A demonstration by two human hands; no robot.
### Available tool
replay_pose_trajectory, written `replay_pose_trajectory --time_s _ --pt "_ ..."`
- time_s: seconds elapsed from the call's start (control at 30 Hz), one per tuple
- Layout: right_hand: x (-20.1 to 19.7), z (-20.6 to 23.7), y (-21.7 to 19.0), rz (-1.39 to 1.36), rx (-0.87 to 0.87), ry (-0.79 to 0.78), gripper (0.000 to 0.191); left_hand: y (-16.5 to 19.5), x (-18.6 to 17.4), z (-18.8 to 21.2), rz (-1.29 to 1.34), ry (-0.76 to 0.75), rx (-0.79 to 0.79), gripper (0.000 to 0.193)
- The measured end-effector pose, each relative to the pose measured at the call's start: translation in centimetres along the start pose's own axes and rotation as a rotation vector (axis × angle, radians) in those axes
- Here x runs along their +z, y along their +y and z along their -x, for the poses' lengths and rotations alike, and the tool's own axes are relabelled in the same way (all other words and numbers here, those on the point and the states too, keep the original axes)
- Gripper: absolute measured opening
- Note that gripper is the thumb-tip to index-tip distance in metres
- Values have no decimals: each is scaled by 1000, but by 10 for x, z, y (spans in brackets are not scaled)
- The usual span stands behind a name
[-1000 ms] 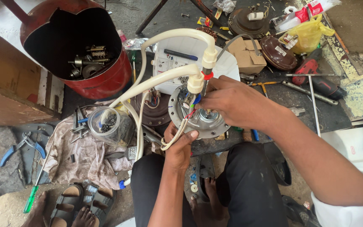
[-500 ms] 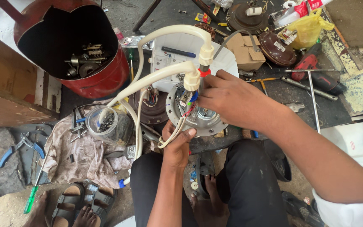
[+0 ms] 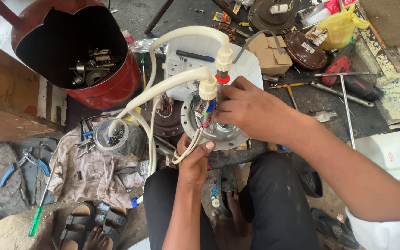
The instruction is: The person sits on the ground repairing a pump motor assembly, fitting a metal dome cover onto the flange and aligning it. They use pliers on a part, then drive and tighten screws using a screwdriver and a T-handle tool while a second person briefly assists with the fitting.
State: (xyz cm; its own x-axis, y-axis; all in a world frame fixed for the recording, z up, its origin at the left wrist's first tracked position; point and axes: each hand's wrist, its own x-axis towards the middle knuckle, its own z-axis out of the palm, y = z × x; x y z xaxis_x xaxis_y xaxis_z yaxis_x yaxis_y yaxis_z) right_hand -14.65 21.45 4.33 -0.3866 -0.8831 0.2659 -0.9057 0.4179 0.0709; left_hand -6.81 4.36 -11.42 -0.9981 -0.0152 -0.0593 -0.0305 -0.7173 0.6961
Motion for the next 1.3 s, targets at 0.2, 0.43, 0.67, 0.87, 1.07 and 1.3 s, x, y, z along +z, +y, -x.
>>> replay_pose_trajectory --time_s 0.2,0.43,0.67,0.87,1.07,1.3 --pt "0 2 1 -23 14 -20 39 6 6 1 33 3 -10 58" --pt "1 5 1 20 46 -63 38 7 7 1 24 10 -12 59" --pt "0 4 2 -41 36 -29 43 6 6 1 35 9 -17 61" --pt "0 2 0 -76 38 25 42 4 5 1 25 -2 -2 61" --pt "-3 52 19 -393 350 413 31 8 8 2 20 29 -25 62" --pt "63 170 84 -668 1374 546 30 8 8 1 20 5 -8 61"
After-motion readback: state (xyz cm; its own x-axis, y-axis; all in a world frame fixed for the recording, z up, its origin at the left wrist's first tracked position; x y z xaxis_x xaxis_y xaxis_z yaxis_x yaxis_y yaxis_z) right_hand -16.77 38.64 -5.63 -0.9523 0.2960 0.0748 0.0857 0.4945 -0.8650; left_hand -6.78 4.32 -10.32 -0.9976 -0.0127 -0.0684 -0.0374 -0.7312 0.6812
